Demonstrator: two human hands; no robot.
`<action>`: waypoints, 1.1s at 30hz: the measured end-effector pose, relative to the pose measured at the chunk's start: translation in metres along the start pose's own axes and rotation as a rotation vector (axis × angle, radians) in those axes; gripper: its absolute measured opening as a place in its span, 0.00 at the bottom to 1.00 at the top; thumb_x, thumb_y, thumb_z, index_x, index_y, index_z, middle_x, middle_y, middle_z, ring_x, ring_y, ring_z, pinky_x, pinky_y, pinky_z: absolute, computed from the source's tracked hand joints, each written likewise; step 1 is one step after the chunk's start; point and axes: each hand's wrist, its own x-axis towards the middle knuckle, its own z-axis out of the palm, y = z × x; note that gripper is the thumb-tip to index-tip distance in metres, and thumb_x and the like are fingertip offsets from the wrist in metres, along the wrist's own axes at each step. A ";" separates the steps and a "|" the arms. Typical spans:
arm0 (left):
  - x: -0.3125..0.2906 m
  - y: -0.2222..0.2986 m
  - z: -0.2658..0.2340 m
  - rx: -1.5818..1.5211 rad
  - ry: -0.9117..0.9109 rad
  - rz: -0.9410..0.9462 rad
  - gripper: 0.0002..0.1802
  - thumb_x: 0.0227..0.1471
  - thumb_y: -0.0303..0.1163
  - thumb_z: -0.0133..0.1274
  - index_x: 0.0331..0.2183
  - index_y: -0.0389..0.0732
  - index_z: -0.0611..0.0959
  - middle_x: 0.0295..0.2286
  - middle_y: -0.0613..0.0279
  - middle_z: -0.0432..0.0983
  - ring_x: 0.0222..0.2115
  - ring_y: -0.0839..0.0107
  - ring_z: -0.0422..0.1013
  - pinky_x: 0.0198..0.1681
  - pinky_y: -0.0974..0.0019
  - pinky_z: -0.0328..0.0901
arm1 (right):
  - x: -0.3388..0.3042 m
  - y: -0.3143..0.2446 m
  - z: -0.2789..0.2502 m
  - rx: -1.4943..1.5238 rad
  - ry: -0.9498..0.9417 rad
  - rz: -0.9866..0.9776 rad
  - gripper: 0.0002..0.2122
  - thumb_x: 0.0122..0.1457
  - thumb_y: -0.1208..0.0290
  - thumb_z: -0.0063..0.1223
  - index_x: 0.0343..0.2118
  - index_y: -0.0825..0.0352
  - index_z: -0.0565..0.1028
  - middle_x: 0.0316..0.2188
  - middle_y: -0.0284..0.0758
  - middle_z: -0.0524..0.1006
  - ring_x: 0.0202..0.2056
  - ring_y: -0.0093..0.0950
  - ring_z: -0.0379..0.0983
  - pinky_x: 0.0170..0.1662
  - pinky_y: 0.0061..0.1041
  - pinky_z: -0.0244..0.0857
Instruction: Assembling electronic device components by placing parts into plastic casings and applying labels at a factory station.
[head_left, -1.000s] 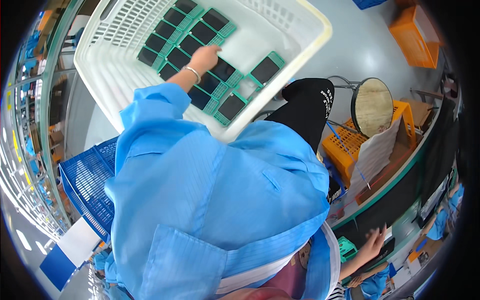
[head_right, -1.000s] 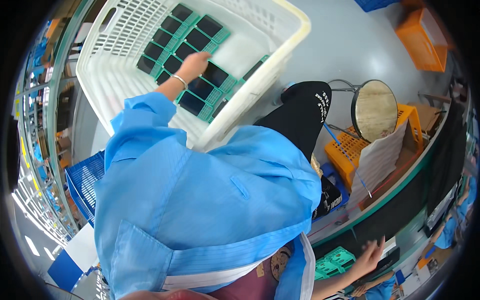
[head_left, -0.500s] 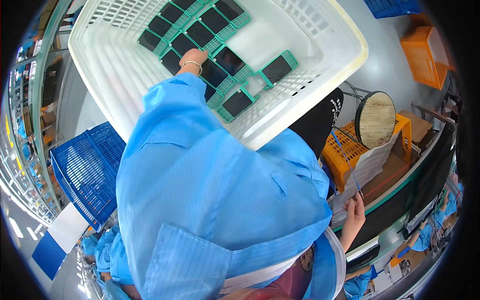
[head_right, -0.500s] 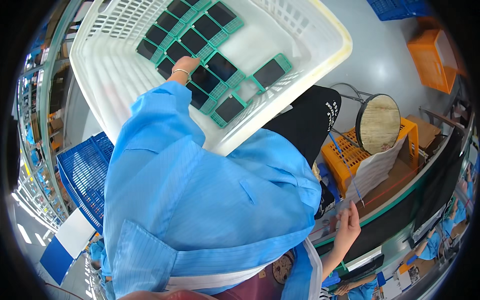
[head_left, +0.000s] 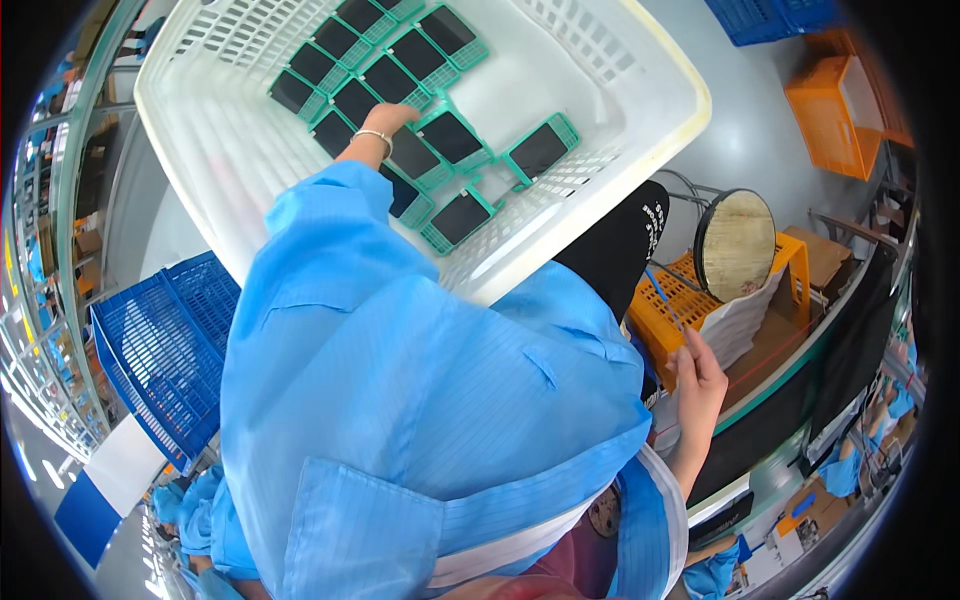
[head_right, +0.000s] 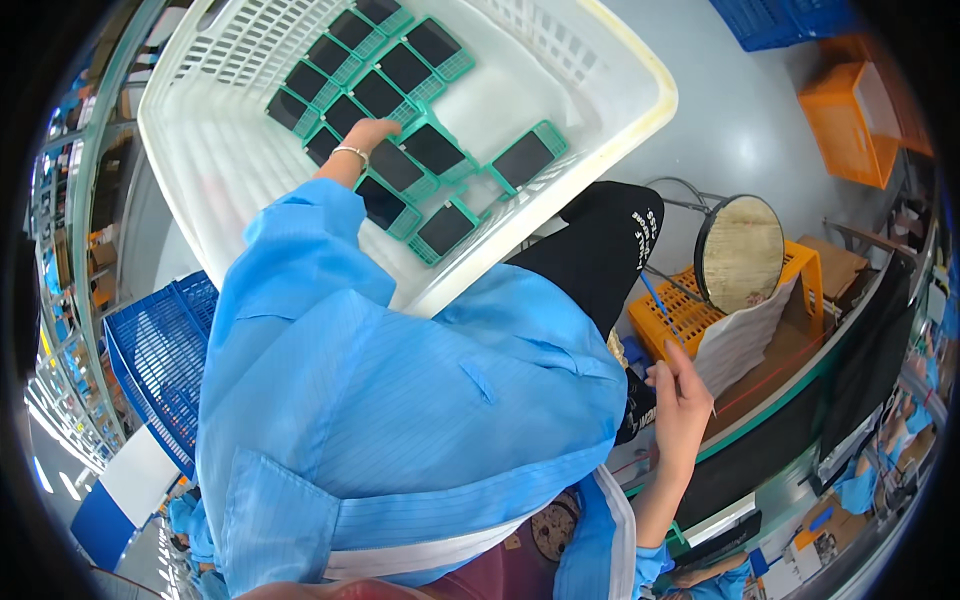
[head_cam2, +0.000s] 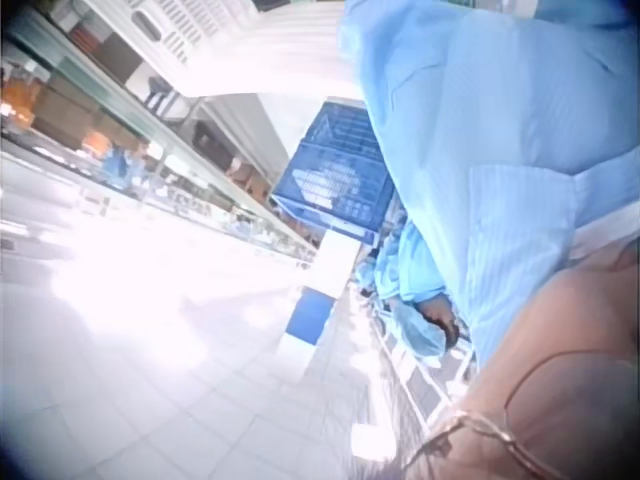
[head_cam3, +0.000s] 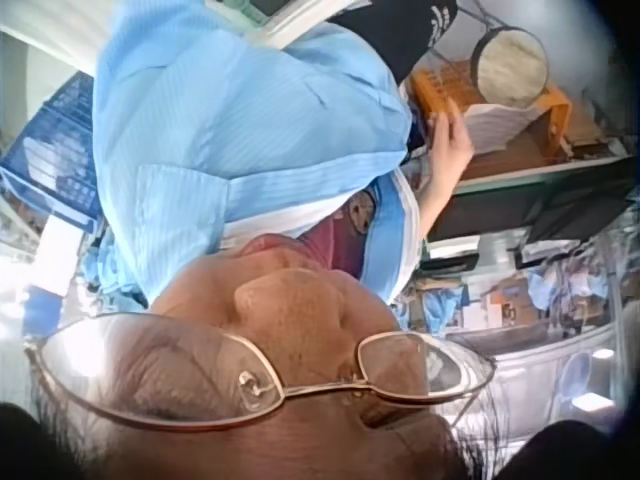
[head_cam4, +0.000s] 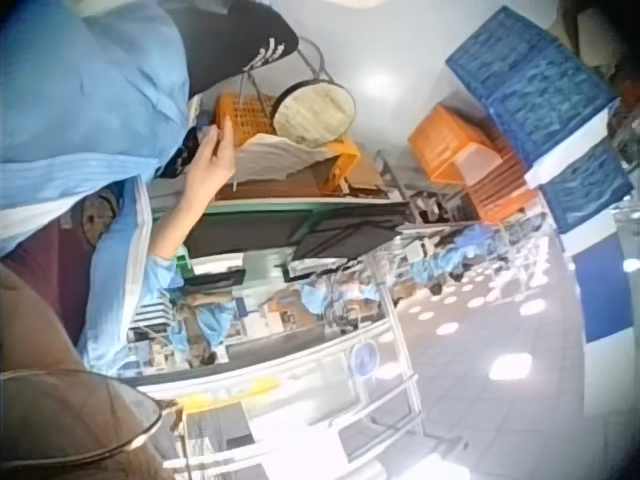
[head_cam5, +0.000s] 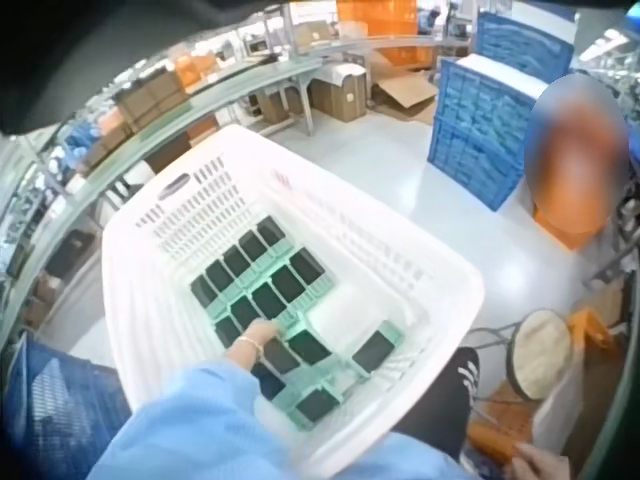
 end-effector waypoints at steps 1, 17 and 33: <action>-0.003 0.009 -0.014 0.057 -0.031 0.049 0.25 0.32 0.45 0.61 0.30 0.33 0.83 0.34 0.49 0.78 0.36 0.62 0.74 0.39 0.64 0.66 | 0.009 -0.002 -0.001 -0.030 -0.037 -0.063 0.13 0.57 0.79 0.49 0.45 0.71 0.74 0.28 0.33 0.78 0.29 0.19 0.73 0.36 0.18 0.67; -0.266 0.192 -0.224 0.035 0.073 1.186 0.15 0.42 0.28 0.55 0.36 0.33 0.80 0.36 0.62 0.76 0.38 0.75 0.68 0.45 0.70 0.62 | 0.033 -0.185 0.021 0.112 -0.049 -0.958 0.09 0.54 0.80 0.52 0.39 0.69 0.77 0.30 0.36 0.78 0.32 0.23 0.75 0.35 0.20 0.67; -0.341 0.267 -0.096 -0.136 -0.216 1.716 0.17 0.39 0.38 0.56 0.19 0.32 0.72 0.21 0.49 0.67 0.24 0.55 0.64 0.28 0.59 0.59 | 0.018 -0.176 0.036 0.650 -0.159 -0.709 0.16 0.51 0.75 0.62 0.43 0.73 0.73 0.35 0.34 0.76 0.35 0.20 0.72 0.42 0.19 0.65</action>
